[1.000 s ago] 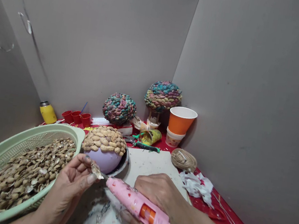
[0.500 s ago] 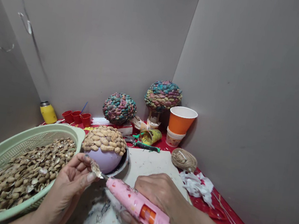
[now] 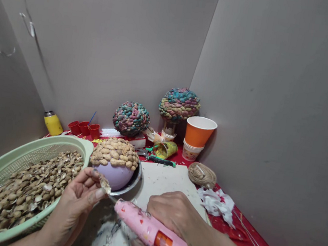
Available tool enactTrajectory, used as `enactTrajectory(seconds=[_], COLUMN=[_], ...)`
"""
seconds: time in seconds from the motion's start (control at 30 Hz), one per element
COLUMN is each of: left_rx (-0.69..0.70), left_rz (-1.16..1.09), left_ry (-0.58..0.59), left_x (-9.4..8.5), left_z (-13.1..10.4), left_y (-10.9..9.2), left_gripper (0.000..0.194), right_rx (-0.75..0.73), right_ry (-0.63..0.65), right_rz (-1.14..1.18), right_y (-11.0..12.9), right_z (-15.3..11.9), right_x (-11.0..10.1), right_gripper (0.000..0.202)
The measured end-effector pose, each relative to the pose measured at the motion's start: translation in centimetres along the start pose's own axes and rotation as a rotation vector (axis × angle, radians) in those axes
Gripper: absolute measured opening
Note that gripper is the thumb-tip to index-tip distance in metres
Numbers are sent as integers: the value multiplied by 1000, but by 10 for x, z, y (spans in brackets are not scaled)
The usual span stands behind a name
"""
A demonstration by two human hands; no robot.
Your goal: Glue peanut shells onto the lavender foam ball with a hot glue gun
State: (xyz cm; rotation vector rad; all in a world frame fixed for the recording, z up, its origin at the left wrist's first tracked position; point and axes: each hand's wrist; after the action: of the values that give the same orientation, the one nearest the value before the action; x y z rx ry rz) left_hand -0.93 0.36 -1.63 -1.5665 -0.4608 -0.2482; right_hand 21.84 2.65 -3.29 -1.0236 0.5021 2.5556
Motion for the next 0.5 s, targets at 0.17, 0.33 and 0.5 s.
enactTrajectory(seconds=[0.17, 0.33, 0.5], left_rx=[4, 7, -26], left_rz=[48, 89, 57], left_ry=[-13, -4, 27], left_x=[-2, -5, -5], left_z=[0, 0, -1], left_y=[5, 12, 10], left_gripper=[27, 29, 25], right_rx=[-5, 19, 11], right_ry=[-55, -10, 17], right_rz=[-82, -50, -69], right_y=[-1, -4, -5], right_z=[0, -3, -2], right_x=[3, 8, 7], right_gripper=[40, 41, 42])
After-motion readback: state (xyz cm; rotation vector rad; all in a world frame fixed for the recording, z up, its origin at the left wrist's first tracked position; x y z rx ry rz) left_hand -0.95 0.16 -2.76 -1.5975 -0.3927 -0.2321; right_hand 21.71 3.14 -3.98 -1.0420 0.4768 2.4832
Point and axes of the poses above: each hand's wrist, its own z-axis towards the middle knuckle, its own x-axis out of the palm, y = z × x, and after that the axes turned 8 degrees about -y, right-handed
